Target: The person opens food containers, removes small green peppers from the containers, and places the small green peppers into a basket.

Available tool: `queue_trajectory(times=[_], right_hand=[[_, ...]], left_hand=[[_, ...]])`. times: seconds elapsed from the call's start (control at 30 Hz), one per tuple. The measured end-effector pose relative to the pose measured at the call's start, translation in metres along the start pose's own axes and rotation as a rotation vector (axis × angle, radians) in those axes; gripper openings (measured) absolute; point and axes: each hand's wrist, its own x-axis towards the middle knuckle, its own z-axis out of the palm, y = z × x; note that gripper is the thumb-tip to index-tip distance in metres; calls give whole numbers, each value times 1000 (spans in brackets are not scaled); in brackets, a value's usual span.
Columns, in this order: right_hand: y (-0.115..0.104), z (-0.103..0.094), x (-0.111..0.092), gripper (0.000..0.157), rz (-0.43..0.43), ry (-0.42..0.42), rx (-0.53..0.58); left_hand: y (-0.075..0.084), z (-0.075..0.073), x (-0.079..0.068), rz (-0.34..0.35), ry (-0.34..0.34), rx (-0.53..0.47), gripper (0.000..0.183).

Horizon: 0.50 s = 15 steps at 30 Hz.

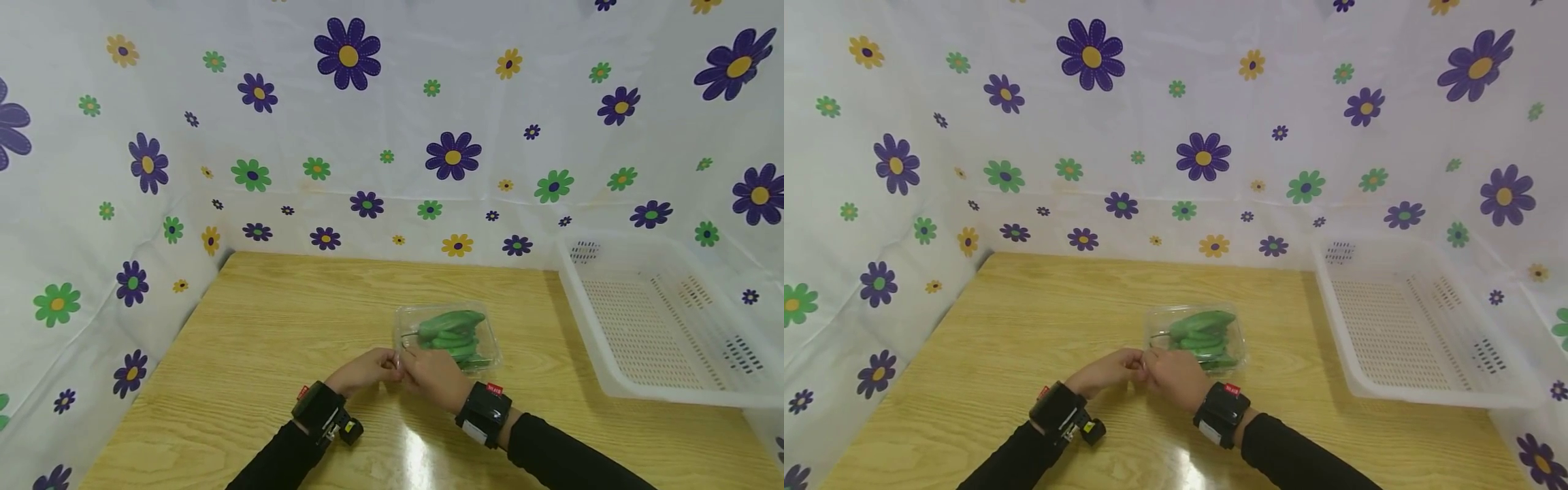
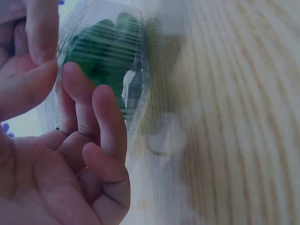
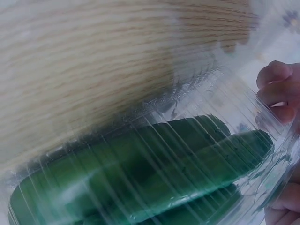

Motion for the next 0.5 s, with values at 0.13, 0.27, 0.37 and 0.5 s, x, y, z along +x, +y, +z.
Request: queue_trajectory(times=[0.13, 0.27, 0.37, 0.5], right_hand=[[-1, -1, 1, 26, -6, -18, 8], [-1, -3, 2, 27, -9, -46, 24], [0, -4, 1, 26, -9, -61, 24], [1, -3, 0, 25, -21, -68, -13]], left_hand=[[4, 6, -2, -24, 46, 22, 7], [9, 10, -4, -44, 85, 58, 4], [12, 13, -3, -59, 114, 75, 11], [14, 18, -3, -90, 155, 70, 20]])
